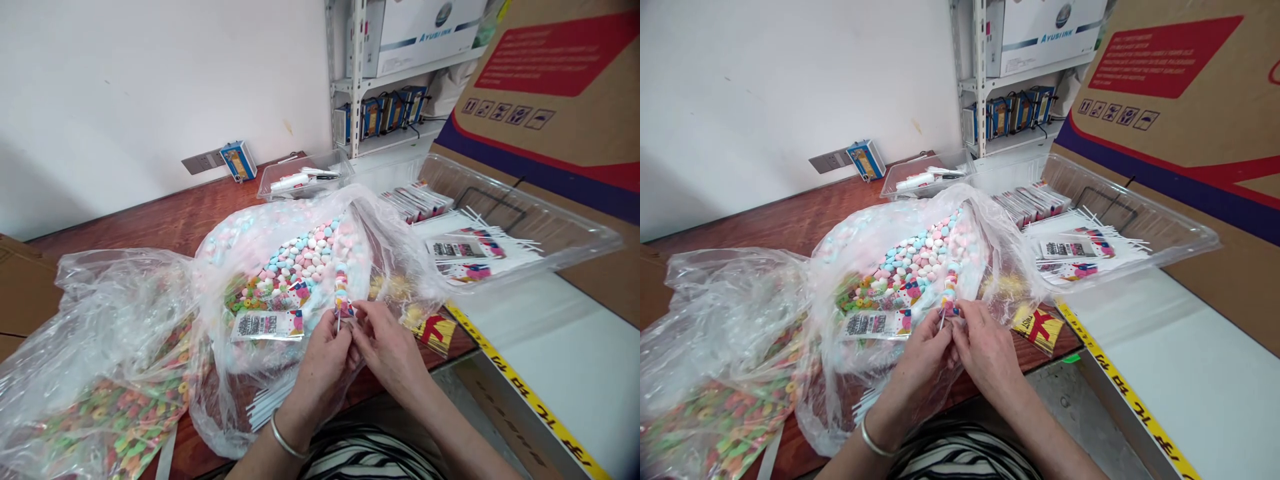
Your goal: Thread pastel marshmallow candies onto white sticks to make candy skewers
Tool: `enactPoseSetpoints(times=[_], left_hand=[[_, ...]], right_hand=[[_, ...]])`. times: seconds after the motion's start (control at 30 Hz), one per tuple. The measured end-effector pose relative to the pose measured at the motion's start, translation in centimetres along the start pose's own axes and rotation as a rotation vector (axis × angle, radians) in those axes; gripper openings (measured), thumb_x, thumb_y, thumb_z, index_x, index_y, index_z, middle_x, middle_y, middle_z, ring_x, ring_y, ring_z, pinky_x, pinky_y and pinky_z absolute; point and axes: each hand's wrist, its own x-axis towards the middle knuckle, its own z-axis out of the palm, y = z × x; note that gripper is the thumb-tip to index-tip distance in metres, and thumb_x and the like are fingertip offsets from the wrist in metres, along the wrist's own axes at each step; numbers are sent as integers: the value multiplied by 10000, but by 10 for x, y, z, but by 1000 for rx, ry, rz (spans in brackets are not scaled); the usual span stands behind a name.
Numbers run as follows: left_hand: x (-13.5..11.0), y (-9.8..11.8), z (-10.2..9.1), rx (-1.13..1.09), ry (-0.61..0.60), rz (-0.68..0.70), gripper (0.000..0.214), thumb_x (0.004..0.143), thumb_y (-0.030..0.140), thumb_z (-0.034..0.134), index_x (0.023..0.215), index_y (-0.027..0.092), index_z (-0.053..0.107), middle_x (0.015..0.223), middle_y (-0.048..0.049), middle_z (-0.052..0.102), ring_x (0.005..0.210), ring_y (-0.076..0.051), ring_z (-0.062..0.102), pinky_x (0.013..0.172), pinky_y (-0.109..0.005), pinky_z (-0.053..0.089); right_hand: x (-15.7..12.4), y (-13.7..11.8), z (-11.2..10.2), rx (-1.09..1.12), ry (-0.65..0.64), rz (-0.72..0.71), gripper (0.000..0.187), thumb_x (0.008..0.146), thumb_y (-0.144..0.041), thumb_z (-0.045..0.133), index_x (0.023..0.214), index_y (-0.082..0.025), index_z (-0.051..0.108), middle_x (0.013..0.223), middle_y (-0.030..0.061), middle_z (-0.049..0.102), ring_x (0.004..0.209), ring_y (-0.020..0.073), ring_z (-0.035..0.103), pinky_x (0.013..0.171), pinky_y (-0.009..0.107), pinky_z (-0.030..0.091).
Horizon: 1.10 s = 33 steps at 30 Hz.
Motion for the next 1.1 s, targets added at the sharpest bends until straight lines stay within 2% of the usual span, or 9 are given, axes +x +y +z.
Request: enactPoseSetpoints(times=[0.17, 0.27, 0.37, 0.5, 0.67, 0.8, 0.93, 1.0, 1.1], left_hand=[[-4, 5, 3, 51, -45, 19, 187, 839, 367, 623, 908, 200, 579, 617, 55, 508, 508, -86, 406, 490, -209, 305], [0, 7, 0, 206, 45, 78, 311, 853, 400, 607, 1098, 212, 572, 640, 47, 540, 501, -106, 430, 487, -226, 306], [6, 7, -6, 410, 172, 228, 358, 860, 368, 607, 1176, 212, 545, 729, 11, 597, 572, -132, 501, 545, -241, 340], [9, 11, -10, 719, 259, 438, 206, 891, 287, 552, 1083, 220, 583, 905, -45, 646, 722, -167, 567, 682, -278, 369], [10, 17, -13, 922, 263, 519, 141, 928, 276, 479, 867, 218, 592, 820, -33, 637, 743, -179, 558, 694, -287, 359], [12, 18, -13, 1003, 286, 563, 157, 935, 241, 455, 859, 209, 590, 795, -19, 627, 728, -168, 549, 683, -279, 364], [13, 16, -10, 1072, 306, 611, 139, 925, 177, 452, 887, 196, 584, 805, -5, 626, 728, -152, 555, 688, -266, 370], [13, 15, -9, 1092, 322, 615, 127, 928, 180, 455, 888, 195, 575, 788, 3, 620, 706, -146, 554, 670, -260, 368], [12, 15, -6, 1102, 321, 602, 122, 936, 193, 453, 880, 198, 562, 773, 9, 614, 689, -142, 553, 649, -256, 363]], right_hand=[[7, 3, 8, -133, 22, -38, 209, 979, -257, 434, 1038, -188, 622, 920, 71, 658, 770, 186, 643, 628, 266, 465], [9, 5, 8, -160, 13, -100, 235, 985, -221, 420, 982, -188, 653, 898, 64, 650, 784, 178, 642, 642, 254, 461], [10, 6, 6, -147, 12, -119, 246, 991, -218, 419, 985, -188, 663, 889, 61, 649, 784, 173, 639, 639, 245, 463], [13, 4, 7, -125, -12, -126, 251, 998, -226, 416, 974, -188, 663, 869, 55, 643, 780, 168, 636, 649, 240, 468], [12, 2, 12, -123, 61, -138, 239, 995, -228, 427, 925, -177, 650, 868, 65, 641, 772, 171, 633, 659, 251, 489], [4, 8, 19, -119, 221, -226, 185, 961, -200, 490, 1022, -169, 662, 1096, 135, 635, 952, 219, 627, 781, 329, 532], [-6, 19, 27, -100, 214, -311, 298, 943, -132, 487, 1198, -145, 639, 1374, 217, 504, 1220, 309, 533, 921, 465, 513], [-11, 21, 30, -21, 180, -272, 353, 942, -116, 472, 1264, -164, 610, 1450, 205, 444, 1313, 310, 465, 990, 492, 479], [-16, 17, 31, 207, 115, -100, 365, 963, -144, 436, 1281, -217, 598, 1495, 140, 416, 1357, 250, 436, 1066, 456, 444]])
